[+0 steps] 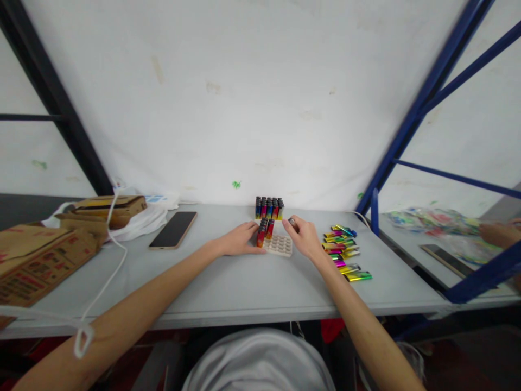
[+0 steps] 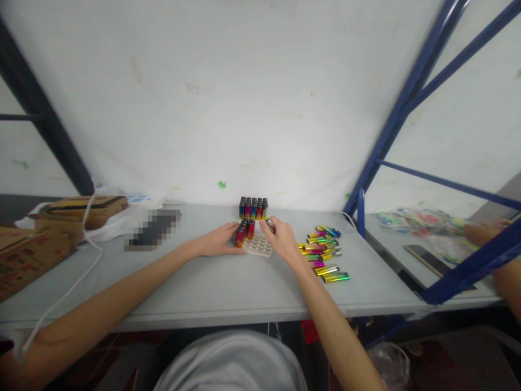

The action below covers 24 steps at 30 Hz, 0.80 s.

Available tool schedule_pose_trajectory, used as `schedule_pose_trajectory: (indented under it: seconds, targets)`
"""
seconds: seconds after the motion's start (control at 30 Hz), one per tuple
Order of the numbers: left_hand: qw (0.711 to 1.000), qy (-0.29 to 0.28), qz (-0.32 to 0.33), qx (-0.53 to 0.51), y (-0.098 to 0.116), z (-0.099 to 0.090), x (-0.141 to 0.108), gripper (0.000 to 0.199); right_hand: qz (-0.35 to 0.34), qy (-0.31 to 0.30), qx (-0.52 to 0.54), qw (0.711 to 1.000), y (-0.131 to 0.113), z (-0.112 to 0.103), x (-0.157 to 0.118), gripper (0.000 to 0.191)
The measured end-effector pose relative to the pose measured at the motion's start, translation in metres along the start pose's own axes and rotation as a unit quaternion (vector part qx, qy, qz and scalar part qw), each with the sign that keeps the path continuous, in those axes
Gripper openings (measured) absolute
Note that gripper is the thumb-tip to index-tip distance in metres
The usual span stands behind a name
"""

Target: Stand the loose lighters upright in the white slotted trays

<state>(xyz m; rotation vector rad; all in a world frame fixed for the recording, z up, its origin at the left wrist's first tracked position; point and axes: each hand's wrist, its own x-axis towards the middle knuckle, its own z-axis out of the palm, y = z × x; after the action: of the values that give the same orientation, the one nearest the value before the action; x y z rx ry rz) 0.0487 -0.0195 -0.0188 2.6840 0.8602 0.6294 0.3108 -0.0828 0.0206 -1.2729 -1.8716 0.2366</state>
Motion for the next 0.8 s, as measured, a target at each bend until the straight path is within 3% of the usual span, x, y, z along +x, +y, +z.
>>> schedule_pose_trajectory:
  seconds: [0.17, 0.33, 0.57, 0.8]
  targets:
    - [1.000, -0.006, -0.002, 0.003, 0.000, 0.000, 0.000, 0.077, -0.025, -0.007, 0.020, 0.999, 0.003, 0.002, 0.001, 0.036]
    - [1.000, -0.004, -0.002, 0.002, -0.001, 0.000, 0.000, 0.078, -0.069, -0.046, -0.005, 0.997, 0.016, 0.008, 0.004, 0.043]
    - [1.000, 0.006, 0.008, 0.007, -0.001, 0.001, -0.001, 0.077, -0.032, -0.115, -0.003, 0.993, 0.016, 0.007, 0.003, 0.048]
    - [1.000, 0.018, 0.002, 0.024, 0.004, 0.004, -0.002, 0.070, -0.053, -0.155, 0.005, 0.986, 0.015, 0.011, 0.002, 0.040]
